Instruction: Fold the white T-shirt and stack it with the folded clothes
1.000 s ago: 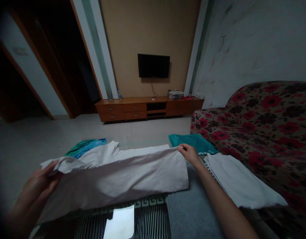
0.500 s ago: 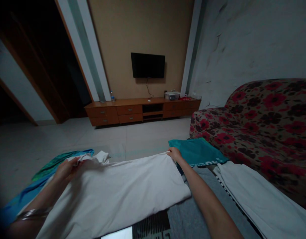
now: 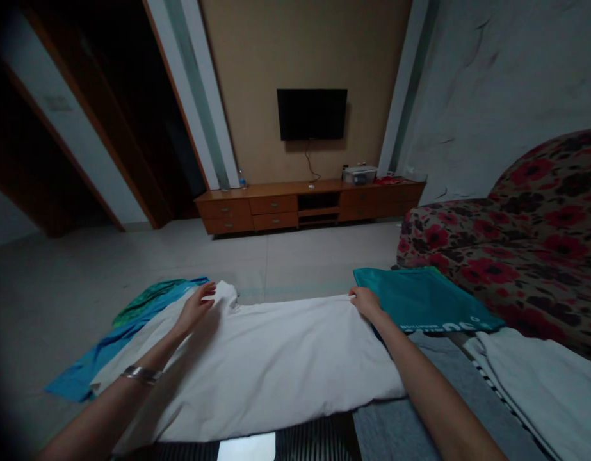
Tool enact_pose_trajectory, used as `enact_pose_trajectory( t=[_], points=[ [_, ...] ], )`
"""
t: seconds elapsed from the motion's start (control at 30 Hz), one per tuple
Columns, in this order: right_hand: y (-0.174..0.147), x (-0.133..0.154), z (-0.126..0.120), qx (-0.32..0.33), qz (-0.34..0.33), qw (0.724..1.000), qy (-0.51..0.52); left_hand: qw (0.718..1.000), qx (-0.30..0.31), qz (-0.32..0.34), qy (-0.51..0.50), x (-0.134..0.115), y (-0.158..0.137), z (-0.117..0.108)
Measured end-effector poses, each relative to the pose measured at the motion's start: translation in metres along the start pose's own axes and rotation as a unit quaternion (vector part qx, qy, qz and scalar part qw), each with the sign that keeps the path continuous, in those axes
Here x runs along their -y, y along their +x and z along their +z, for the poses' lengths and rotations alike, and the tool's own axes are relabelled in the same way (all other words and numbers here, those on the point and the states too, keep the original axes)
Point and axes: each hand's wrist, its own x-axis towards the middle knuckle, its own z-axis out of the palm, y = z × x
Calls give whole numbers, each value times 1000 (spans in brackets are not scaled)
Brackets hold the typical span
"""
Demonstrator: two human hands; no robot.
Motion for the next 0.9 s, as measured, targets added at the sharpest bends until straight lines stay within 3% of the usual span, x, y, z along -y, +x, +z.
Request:
enact_pose_trajectory(
  t=[0.07, 0.17, 0.23, 0.33, 0.47, 0.63, 0.9],
  points=[
    [0, 0, 0, 3, -9, 1000, -2, 973, 120, 133, 143, -1, -1, 9],
    [-1, -1, -2, 9, -16, 1000, -7, 875, 279, 261, 298, -9, -4, 23],
    [-2, -1, -2, 11, -21, 1000, -11, 825, 313, 284, 374, -14, -5, 29],
    [-2, -1, -1, 10, -22, 1000, -18, 790, 316, 278, 446, -17, -1, 28],
    [-2, 0, 0, 11, -25, 999, -26, 779, 330, 263, 463, -16, 11, 21],
    [-1, 1, -1, 15, -44, 998, -34, 796, 347, 220, 444, -12, 22, 25],
    [-4, 3, -6, 14, -44, 998, -40, 833, 271, 222, 427, -5, 42, 38]
  ],
)
